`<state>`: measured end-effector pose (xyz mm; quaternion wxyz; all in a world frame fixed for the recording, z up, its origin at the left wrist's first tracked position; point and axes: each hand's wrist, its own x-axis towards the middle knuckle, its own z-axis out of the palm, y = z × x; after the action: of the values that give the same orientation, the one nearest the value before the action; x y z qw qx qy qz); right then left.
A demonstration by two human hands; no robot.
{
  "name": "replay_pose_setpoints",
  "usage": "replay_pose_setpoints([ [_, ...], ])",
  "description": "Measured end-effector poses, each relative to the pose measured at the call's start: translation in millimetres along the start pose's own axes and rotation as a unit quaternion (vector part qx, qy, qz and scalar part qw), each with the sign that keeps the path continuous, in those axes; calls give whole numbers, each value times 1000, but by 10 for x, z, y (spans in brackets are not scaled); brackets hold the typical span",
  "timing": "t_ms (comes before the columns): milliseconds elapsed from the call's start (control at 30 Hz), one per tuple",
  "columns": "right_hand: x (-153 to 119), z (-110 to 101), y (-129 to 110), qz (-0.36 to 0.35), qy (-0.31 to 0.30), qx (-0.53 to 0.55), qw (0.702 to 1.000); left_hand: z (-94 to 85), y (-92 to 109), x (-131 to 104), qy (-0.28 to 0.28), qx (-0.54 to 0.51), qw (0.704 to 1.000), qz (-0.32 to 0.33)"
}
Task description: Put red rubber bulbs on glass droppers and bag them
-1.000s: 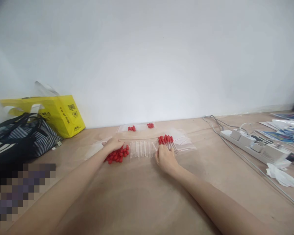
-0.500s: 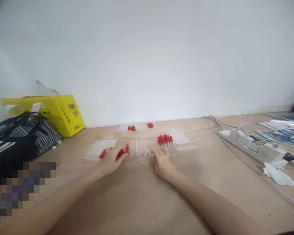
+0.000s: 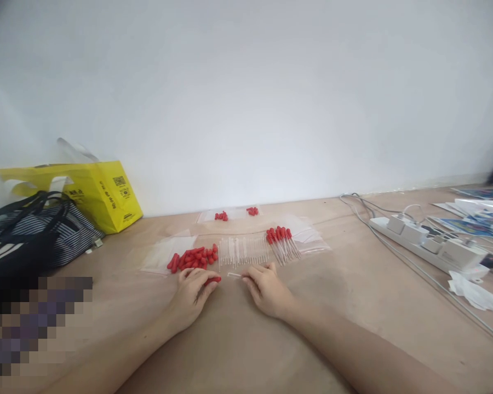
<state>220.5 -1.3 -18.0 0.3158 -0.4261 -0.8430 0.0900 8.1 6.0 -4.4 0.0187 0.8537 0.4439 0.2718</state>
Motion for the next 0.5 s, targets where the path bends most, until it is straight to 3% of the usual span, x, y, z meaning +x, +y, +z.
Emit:
replay_pose_setpoints([
  [233,6,63,-49,-22,-2,25,999,26,29,-27,-18,-9,1000,13],
  [500,10,80,-89,-40,-1,22,999,25,80,-25,-14,-39,999,-18],
])
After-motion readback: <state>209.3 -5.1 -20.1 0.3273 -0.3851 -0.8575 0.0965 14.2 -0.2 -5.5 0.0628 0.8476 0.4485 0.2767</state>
